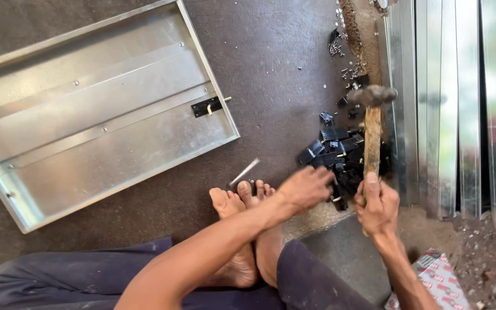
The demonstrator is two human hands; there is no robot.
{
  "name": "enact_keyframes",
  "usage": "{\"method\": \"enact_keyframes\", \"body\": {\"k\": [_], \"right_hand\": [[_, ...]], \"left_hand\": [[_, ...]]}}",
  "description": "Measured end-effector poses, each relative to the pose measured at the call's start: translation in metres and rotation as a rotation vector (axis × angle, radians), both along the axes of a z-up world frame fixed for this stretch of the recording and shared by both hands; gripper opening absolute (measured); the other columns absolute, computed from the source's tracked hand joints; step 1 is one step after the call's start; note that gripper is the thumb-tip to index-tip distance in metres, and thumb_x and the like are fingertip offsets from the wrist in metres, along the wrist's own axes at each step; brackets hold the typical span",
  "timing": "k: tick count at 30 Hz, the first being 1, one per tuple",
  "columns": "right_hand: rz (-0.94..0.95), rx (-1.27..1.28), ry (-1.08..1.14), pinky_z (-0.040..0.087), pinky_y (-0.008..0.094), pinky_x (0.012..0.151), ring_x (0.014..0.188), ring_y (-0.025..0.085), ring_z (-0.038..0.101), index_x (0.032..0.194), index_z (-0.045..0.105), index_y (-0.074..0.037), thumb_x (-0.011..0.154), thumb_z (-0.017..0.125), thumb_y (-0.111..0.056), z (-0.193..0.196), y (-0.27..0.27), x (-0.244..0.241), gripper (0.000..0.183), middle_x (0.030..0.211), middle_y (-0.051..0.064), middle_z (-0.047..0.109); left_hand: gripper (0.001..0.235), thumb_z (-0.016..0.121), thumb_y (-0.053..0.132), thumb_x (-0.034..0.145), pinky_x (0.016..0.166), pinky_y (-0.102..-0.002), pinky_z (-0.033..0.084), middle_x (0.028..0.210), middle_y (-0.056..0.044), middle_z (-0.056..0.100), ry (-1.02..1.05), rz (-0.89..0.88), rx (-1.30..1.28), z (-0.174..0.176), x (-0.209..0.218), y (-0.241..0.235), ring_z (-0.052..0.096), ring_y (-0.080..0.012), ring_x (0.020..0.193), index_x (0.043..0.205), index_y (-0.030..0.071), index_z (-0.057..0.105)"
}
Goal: The person assembles a metal tray by positioning black plastic components along the inner edge of the tray and hammering them into place with a wooden-handled hammer.
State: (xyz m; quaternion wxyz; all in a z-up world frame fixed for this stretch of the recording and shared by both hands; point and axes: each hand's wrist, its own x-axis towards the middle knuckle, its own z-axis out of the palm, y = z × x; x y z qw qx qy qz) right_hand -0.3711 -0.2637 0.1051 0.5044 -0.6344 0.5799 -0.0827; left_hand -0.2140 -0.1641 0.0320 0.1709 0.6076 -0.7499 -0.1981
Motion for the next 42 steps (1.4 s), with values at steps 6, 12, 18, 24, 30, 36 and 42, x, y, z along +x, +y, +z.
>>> {"method": "enact_keyframes", "body": {"k": [6,12,18,24,30,36,42], "right_hand": [[0.107,-0.030,-0.018,0.031,0.027,0.039,0.045,0.010,0.042,0.078,0.054,-0.005,0.107,0.050,-0.047,-0.002,0.004,-0.020,0.051,0.060,0.001,0.047],[0.283,-0.051,0.112,0.037,0.029,0.036,0.044,0.011,0.046,0.072,0.057,-0.006,0.104,0.044,-0.049,-0.030,0.023,-0.025,0.054,0.057,0.001,0.051],[0.433,0.076,0.089,0.039,0.031,0.036,0.044,0.011,0.046,0.073,0.058,-0.007,0.101,0.046,-0.050,-0.049,0.058,0.016,0.053,0.057,0.000,0.052],[0.596,-0.073,-0.001,0.042,0.029,0.032,0.042,0.010,0.049,0.073,0.059,-0.010,0.101,0.042,-0.046,-0.005,0.052,0.067,0.049,0.056,0.000,0.056],[0.242,-0.010,-0.768,0.042,0.027,0.047,0.056,0.009,0.050,0.090,0.060,-0.014,0.104,0.050,-0.045,0.022,0.045,0.116,0.036,0.072,0.001,0.056],[0.736,-0.342,0.039,0.043,0.030,0.049,0.057,0.013,0.054,0.097,0.067,-0.008,0.106,0.041,-0.050,-0.005,0.079,0.125,0.051,0.063,0.006,0.058],[0.469,-0.208,-0.797,0.041,0.026,0.050,0.053,0.005,0.052,0.094,0.057,-0.012,0.107,0.052,-0.053,0.020,0.032,0.120,0.044,0.066,0.000,0.056]], "left_hand": [[0.027,0.073,0.004,0.078,0.094,-0.041,0.054,0.113,-0.009,0.062,0.532,0.394,-0.097,-0.016,0.012,0.010,0.058,-0.0294,0.107,0.105,0.008,0.071],[0.022,0.058,-0.001,0.105,0.092,-0.026,0.063,0.113,-0.006,0.073,1.021,0.928,-0.406,0.008,0.162,0.074,0.073,-0.0144,0.102,0.123,0.007,0.066],[0.034,0.071,0.008,0.098,0.101,-0.033,0.055,0.101,-0.011,0.078,0.422,0.969,-0.372,-0.044,0.226,0.102,0.075,-0.0186,0.083,0.131,0.010,0.065],[0.031,0.071,0.010,0.095,0.111,-0.039,0.052,0.119,-0.012,0.075,0.251,0.962,-0.479,-0.047,0.217,0.098,0.070,-0.0281,0.113,0.125,0.010,0.068],[0.031,0.070,0.011,0.096,0.114,-0.040,0.050,0.126,-0.011,0.072,0.204,0.983,-0.510,-0.064,0.212,0.100,0.067,-0.0281,0.123,0.126,0.011,0.068],[0.030,0.070,0.008,0.096,0.104,-0.040,0.051,0.123,-0.016,0.071,0.298,1.032,-0.493,-0.061,0.204,0.102,0.067,-0.0326,0.120,0.126,0.008,0.069],[0.033,0.071,0.015,0.097,0.097,-0.039,0.057,0.121,-0.014,0.072,0.260,1.062,-0.488,-0.076,0.208,0.102,0.072,-0.0275,0.114,0.130,0.011,0.066]]}}
